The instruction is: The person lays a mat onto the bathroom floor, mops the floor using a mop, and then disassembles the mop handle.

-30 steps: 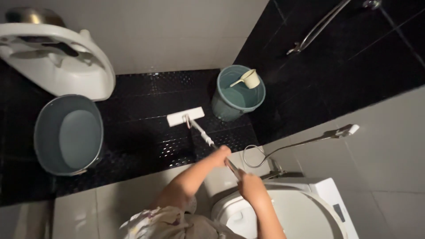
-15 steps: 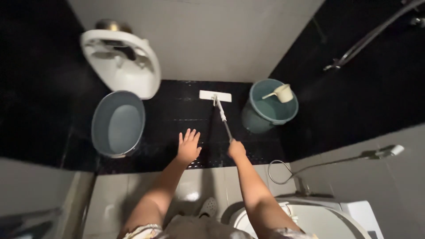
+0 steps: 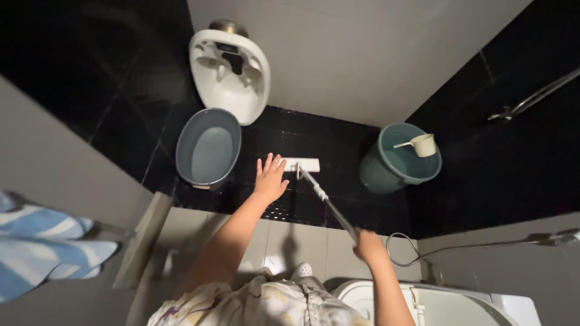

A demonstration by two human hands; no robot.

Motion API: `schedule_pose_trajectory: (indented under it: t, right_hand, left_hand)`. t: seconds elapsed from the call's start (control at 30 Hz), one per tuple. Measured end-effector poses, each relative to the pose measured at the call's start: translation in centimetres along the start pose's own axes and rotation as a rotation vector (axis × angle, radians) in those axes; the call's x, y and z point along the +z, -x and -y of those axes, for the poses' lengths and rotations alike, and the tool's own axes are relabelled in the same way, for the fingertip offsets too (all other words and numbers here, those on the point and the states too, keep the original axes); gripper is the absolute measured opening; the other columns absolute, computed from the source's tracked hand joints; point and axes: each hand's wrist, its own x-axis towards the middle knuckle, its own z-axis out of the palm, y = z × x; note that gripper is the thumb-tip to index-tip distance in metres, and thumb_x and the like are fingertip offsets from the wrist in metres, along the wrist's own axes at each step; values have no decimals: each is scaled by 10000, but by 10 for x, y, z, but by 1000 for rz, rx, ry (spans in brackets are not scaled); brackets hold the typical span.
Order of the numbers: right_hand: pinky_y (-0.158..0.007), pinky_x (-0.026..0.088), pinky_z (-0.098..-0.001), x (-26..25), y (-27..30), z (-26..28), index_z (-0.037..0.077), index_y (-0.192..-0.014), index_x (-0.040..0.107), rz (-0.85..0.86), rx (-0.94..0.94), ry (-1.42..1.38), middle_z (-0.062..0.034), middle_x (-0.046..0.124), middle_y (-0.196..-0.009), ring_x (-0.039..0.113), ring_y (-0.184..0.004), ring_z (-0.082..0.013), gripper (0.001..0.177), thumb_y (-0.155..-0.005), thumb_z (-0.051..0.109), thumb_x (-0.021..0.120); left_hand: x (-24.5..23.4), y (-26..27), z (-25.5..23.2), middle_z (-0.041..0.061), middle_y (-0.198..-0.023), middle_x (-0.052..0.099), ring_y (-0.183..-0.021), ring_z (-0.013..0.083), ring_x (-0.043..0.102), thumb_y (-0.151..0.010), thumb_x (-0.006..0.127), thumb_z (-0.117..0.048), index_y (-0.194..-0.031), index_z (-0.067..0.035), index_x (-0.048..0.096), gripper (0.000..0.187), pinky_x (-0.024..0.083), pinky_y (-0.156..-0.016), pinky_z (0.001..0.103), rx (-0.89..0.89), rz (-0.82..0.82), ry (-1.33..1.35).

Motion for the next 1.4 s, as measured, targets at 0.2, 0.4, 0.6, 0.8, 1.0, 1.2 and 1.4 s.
schedule_pose_trajectory:
  t: [0.2,0.4,0.6,0.8,1.0,1.2,1.4]
  right_hand:
    - [-963,552,-494,41,-125,77,44,-1176,687,-33,33,-22,-269,710,-1150,673,-1129,-423,309,-903,184,646]
    - [-958,572,-483,63,-122,125,47,-1213,658,105,110,25,-234,695,-1212,667,-1164,-397,343,-878,123,641]
    - [-948,565,-491,52,-19,59,28,-1260,619,135,-85,138,-281,700,-1155,682,-1118,-427,375,-888,72,600]
    - [-985,539,-473,-3,110,-28,133,-1413,565,195,-197,111,-253,672,-1202,654,-1143,-415,699,-737,-22,654]
    - [-949,541,-507,31,94,-17,68,-1302,626,136,-327,211,-253,705,-1131,666,-1100,-434,517,-787,45,662]
    - [-926,569,-511,94,18,40,66,-1262,607,151,-163,133,-231,697,-1180,670,-1138,-415,360,-904,97,581]
    - [-951,555,-507,134,38,71,-18,-1318,567,119,-251,144,-281,703,-1154,680,-1111,-442,385,-970,141,524]
  left_hand:
    - [-10,35,30,131,-1627,336,-1556,331,165,-864,740,-312,-1518,-79,427,762,68,-1239,596,-65,14,-74]
    - [-22,82,50,134,-1632,329,-1556,346,163,-870,730,-338,-1526,-76,412,774,68,-1235,598,-164,-36,-125]
    - [-31,118,43,150,-1631,332,-1549,372,171,-869,733,-349,-1531,-80,412,784,93,-1221,614,-264,-83,-124]
    - [-5,142,-15,149,-1633,351,-1556,375,184,-866,738,-329,-1526,-87,440,763,100,-1233,612,-237,-147,-68]
    - [14,206,-51,164,-1641,336,-1554,377,172,-856,749,-335,-1515,-80,439,772,87,-1230,624,-305,-154,-18]
    - [16,301,-49,145,-1655,305,-1561,361,141,-843,730,-344,-1553,-101,410,816,55,-1223,619,-456,-149,-97]
    - [-5,382,-47,149,-1661,293,-1577,352,128,-864,723,-352,-1556,-80,407,808,42,-1239,611,-614,-128,-138]
